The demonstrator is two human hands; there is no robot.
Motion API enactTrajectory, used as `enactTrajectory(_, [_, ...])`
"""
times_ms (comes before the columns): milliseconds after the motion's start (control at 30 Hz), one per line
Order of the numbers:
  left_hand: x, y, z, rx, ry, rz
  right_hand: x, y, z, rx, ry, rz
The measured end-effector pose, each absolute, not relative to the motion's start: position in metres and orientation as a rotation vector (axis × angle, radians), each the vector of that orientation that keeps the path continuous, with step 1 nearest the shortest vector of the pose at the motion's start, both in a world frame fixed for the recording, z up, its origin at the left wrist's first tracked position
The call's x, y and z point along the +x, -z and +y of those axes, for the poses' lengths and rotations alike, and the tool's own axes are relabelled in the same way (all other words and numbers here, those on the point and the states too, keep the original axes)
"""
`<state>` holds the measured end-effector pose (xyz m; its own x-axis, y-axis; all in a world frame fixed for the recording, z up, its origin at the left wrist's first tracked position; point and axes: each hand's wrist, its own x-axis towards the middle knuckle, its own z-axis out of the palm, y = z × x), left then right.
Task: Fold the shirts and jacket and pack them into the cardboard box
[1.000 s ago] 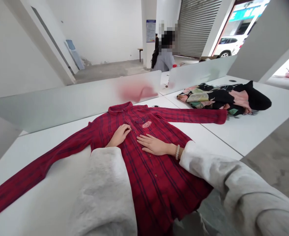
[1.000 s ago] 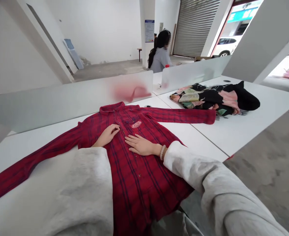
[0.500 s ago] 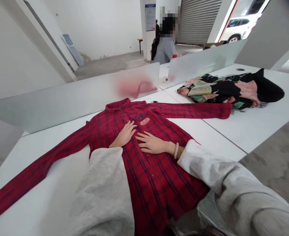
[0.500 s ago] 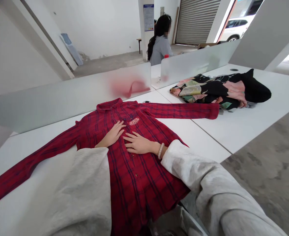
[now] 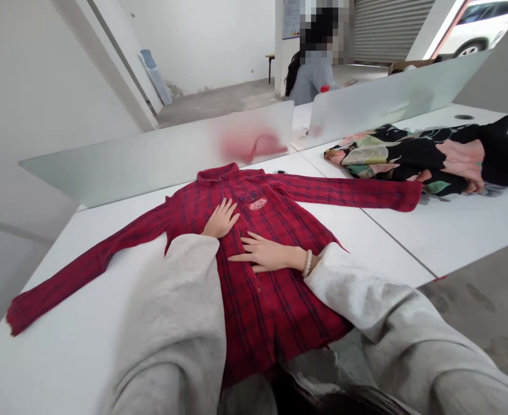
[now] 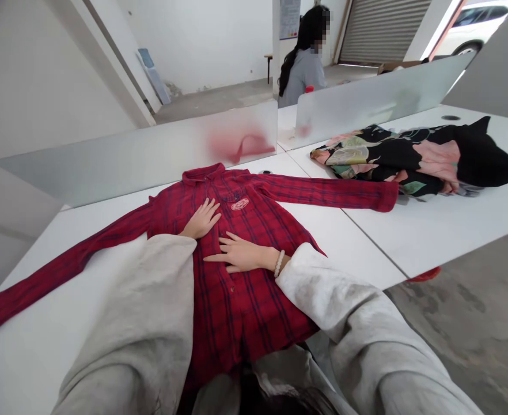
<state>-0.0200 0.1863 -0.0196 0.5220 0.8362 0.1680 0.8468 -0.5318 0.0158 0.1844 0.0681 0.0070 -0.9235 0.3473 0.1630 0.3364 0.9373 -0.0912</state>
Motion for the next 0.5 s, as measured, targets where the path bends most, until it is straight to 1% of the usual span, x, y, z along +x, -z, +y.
enactTrajectory(133, [-0.014, 0.014, 0.176, -2.589, 0.285, -1.532, 0.188, -0.017, 0.043, -0.493, -0.098, -3.004])
enactTrajectory(300, [-0.007, 0.010, 0.164, -2.453, 0.387, -1.611, 0.198, -0.022, 0.025, -0.503, -0.157, -2.976])
enactTrajectory(400, [-0.010, 0.010, 0.161, -2.489, 0.363, -1.586, 0.202, -0.015, 0.021, -0.515, -0.178, -2.918])
enactTrajectory(500, [-0.021, 0.009, 0.160, -2.600, 0.294, -1.466, 0.205, -0.008, 0.019, -0.505, -0.234, -2.866])
